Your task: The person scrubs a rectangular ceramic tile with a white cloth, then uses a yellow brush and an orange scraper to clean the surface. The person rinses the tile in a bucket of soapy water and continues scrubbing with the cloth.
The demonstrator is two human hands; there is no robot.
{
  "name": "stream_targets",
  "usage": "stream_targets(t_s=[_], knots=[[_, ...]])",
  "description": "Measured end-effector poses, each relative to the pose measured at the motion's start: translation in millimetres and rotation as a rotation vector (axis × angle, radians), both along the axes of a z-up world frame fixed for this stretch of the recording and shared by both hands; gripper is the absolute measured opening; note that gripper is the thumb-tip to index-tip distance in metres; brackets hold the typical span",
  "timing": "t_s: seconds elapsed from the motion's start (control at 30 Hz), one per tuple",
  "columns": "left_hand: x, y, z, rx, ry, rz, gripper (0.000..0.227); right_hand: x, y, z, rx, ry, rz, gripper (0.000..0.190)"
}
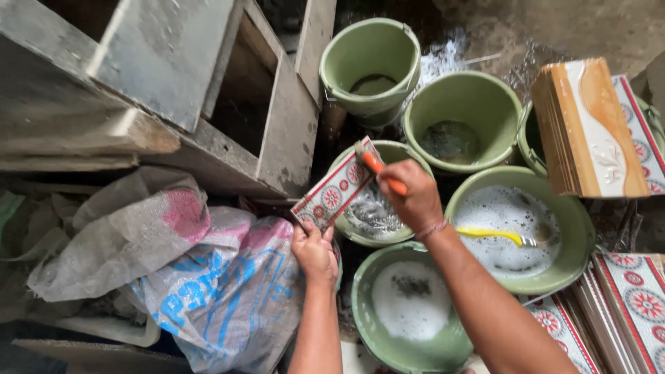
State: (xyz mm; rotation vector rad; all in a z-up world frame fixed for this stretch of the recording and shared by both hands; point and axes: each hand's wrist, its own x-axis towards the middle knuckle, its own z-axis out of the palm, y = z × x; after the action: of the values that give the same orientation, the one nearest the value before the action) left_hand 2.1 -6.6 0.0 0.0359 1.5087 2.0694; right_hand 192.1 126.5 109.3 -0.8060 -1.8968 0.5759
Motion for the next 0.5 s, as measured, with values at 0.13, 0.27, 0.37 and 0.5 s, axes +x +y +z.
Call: stream_targets(t_s=[0.13,0.27,0.37,0.5], knots=[[15.4,5.9,21.0,0.008,-0.018,-0.022,0.028,-25.4,-64.7,-3.2,0.126,-0.021,0.020,0.018],[-0.5,-11.4,15.0,0.026,-0.037,0.050,0.030,-19.6,-50.2,-25.8,0.199,-0.053,0.108,0.021],[-5.7,-14.5,-0.2,0.004,-0.058,0.022,0.034,-10.1,-18.3,-37.8,0.217,-0.076,-0.071,0.017],[22.4,3.8,72.7,0.005,-0.036,0.020,0.035,-30.3,-66.4,-2.7,0.202,0.045,0.004,0.015]])
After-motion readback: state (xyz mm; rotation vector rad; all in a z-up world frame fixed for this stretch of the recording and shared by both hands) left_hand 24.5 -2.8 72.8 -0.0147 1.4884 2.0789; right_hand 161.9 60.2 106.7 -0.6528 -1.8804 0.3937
